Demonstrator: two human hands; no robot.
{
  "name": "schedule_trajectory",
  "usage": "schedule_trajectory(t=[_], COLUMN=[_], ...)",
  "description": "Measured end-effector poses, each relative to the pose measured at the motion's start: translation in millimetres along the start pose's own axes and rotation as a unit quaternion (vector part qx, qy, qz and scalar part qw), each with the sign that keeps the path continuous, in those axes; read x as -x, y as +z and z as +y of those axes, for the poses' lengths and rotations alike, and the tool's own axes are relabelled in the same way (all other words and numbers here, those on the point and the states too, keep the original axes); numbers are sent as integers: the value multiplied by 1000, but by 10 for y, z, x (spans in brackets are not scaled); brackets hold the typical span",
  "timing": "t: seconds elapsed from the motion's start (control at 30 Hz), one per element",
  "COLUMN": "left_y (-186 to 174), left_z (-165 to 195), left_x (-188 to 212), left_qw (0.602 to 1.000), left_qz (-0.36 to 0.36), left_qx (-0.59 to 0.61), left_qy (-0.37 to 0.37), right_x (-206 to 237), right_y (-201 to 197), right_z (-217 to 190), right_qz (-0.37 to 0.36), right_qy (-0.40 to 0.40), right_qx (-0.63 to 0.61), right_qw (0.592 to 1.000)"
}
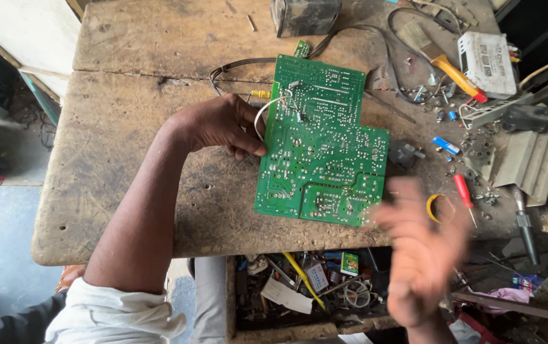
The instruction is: The person holds a green circuit board and uses a red-handled screwdriver to scrape and clean specific solder points on the board's surface. They also use a small container to apply a substance to the board while continuing to scrape the surface.
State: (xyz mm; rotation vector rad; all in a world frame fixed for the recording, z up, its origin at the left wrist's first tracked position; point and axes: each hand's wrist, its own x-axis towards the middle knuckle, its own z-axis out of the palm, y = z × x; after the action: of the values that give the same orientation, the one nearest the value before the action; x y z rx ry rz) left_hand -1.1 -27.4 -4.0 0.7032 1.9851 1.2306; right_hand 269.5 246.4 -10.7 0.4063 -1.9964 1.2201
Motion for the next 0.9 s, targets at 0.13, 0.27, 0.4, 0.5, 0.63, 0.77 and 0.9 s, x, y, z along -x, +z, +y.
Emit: schedule_trajectory(t=[0.13,0.27,0.4,0.5,0.63,0.77,0.9], left_y=[-15,-14,-8,48,129,142,116], left_z=[8,62,141,209,287,310,281], left_x=[9,26,58,37,-44,-98,-33], left_qw=[1000,999,997,997,988,987,983], left_qz=[3,9,14,32,57,50,51], left_qx=[-14,-30,-76,-52,-79,-74,-133], left_qy=[11,8,24,-50,-124,-137,-115], right_x=[6,273,488,533,407,104,-8], right_y=[-175,-184,-212,-268,-603,-1170,-1366], right_z=[398,869,1094,1064,926,961,1064], right_qz=[97,109,99,117,160,78,14], right_qy=[-278,-81,-23,-5,37,87,143], right_qx=[265,163,79,62,224,576,586], right_qw=[918,977,992,991,961,809,797])
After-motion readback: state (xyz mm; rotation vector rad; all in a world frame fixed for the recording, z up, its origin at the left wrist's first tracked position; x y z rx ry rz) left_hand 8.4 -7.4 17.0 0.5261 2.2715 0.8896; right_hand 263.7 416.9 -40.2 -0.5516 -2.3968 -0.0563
